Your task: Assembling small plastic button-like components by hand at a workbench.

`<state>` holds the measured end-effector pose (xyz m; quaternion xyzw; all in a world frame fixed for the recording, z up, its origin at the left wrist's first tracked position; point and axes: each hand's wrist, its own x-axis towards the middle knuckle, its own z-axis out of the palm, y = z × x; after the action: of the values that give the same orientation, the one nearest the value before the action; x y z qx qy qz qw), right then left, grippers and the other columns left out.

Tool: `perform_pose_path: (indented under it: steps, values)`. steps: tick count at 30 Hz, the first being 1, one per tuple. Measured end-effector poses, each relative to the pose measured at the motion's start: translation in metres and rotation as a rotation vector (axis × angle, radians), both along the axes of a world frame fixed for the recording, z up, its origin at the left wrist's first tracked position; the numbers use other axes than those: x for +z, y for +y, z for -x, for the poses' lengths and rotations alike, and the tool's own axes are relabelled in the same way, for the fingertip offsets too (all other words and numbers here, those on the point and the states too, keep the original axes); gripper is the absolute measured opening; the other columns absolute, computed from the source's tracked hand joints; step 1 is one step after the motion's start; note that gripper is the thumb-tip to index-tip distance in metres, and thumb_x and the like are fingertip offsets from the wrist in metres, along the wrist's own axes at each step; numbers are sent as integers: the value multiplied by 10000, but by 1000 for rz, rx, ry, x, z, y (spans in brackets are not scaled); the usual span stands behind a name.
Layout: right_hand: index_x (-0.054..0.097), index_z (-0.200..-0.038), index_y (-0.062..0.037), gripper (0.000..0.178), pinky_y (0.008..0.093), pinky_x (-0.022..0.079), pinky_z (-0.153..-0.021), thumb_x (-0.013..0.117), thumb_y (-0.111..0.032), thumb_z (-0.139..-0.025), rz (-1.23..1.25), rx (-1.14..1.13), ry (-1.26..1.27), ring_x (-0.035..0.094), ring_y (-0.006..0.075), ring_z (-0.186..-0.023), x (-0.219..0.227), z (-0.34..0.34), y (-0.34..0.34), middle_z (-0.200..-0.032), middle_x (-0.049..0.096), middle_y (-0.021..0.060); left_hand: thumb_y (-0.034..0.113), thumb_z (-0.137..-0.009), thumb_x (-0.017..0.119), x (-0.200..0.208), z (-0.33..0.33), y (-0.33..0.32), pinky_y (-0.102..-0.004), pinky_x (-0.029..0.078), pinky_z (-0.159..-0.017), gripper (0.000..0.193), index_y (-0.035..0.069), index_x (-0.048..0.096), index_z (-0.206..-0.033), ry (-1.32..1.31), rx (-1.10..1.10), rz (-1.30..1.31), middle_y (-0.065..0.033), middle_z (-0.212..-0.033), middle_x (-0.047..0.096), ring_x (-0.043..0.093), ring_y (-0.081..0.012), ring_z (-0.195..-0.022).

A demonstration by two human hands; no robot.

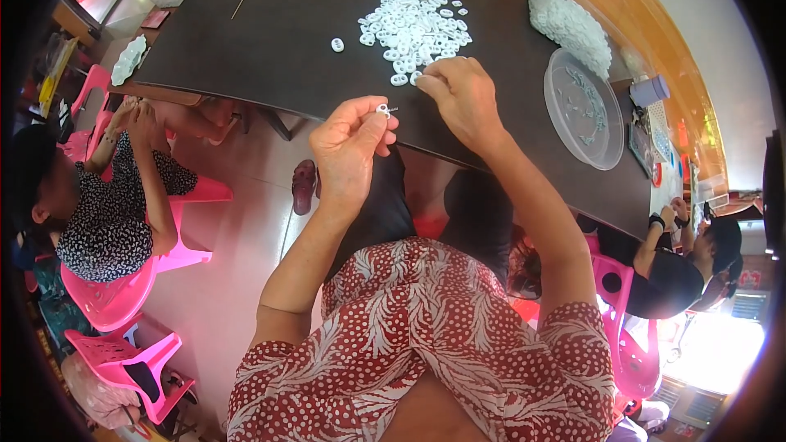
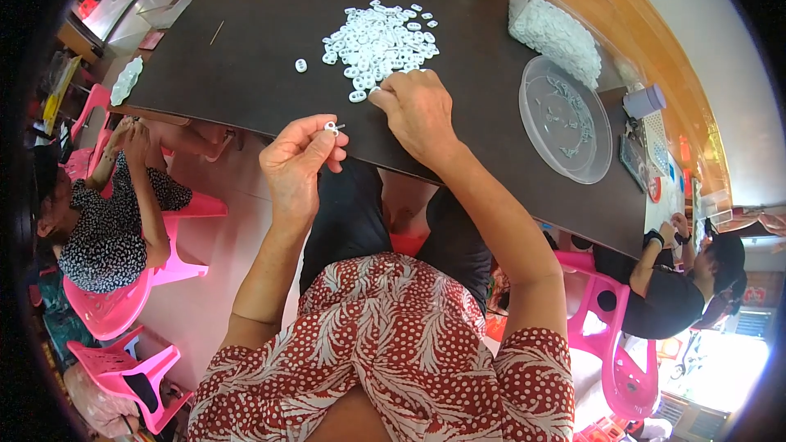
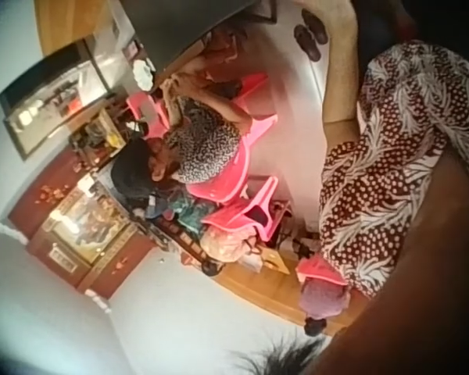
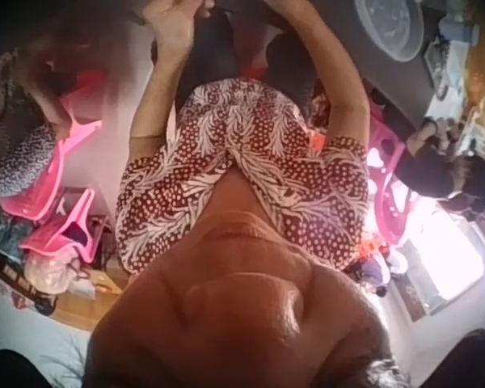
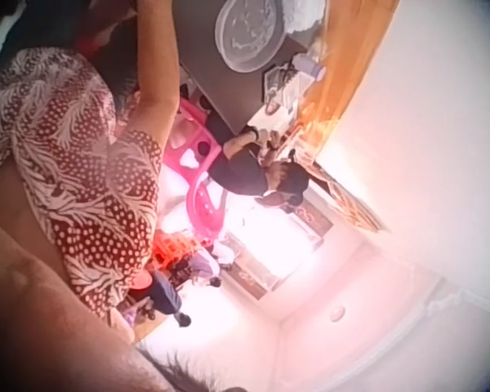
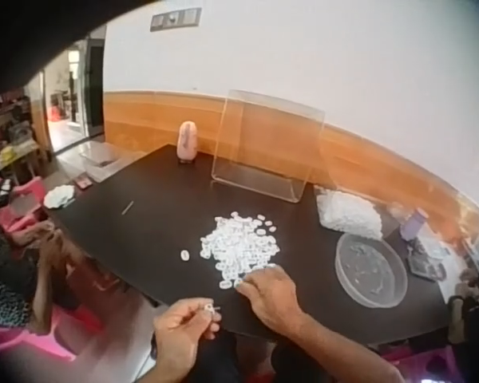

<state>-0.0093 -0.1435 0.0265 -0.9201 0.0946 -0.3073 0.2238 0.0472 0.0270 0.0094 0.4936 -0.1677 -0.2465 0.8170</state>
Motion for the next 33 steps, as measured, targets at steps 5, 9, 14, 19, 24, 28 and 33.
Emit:
perform_pose_path:
  steps: [5, 9, 14, 19, 24, 28, 33]
  values:
    - [630, -770, -43, 137, 380, 439, -691, 638, -179, -758, 109, -187, 172, 551, 281, -771, -10, -14, 1, -767, 611, 118, 7, -860, 570, -2, -1, 2, -204, 451, -539, 179, -54, 601, -1025, 7, -5, -2, -104, -817, 642, 574, -105, -633]
    - [627, -787, -37, 152, 384, 441, -699, 638, -185, -753, 70, -176, 204, 550, 282, -767, -9, -16, -3, -751, 603, 114, 14, -862, 569, -2, -2, 2, -205, 453, -542, 182, -52, 599, -1028, 22, -15, -5, -101, -812, 641, 576, -104, -632]
    - [598, -825, -29, 130, 370, 445, -678, 652, -90, -723, 6, -80, 112, 542, 287, -766, -9, -1, -5, -747, 589, 100, 20, -864, 567, -4, -1, 1, -203, 453, -541, 183, -50, 597, -1031, 28, -37, 2, -96, -804, 639, 576, -103, -628]
    - [578, -804, -34, 123, 373, 432, -644, 647, -8, -706, 195, 31, -3, 517, 290, -730, -9, 17, -2, -756, 573, 99, 24, -864, 573, -4, 1, 1, -199, 451, -536, 183, -45, 600, -1031, 19, -50, -17, -95, -804, 639, 577, -101, -631]
    - [585, -812, -26, 122, 376, 435, -653, 635, 10, -706, 250, 114, -17, 516, 286, -725, -6, 37, -4, -789, 578, 93, 19, -862, 575, -5, 1, 0, -200, 451, -537, 179, -50, 602, -1025, 12, -53, -21, -100, -803, 639, 577, -105, -629]
    - [610, -854, -25, 153, 367, 443, -682, 621, 23, -709, 157, 29, -51, 535, 288, -776, -3, 48, -12, -836, 603, 98, 35, -853, 593, -2, 4, -1, -230, 463, -537, 174, -60, 614, -997, -7, -33, -32, -115, -792, 647, 583, -123, -620]
    - [627, -876, -41, 161, 369, 435, -690, 623, -2, -720, 134, -8, -8, 530, 281, -764, -4, 53, -18, -825, 597, 99, 40, -853, 596, -3, 7, -4, -231, 463, -539, 176, -59, 613, -997, -4, -63, -37, -115, -791, 647, 582, -124, -617]
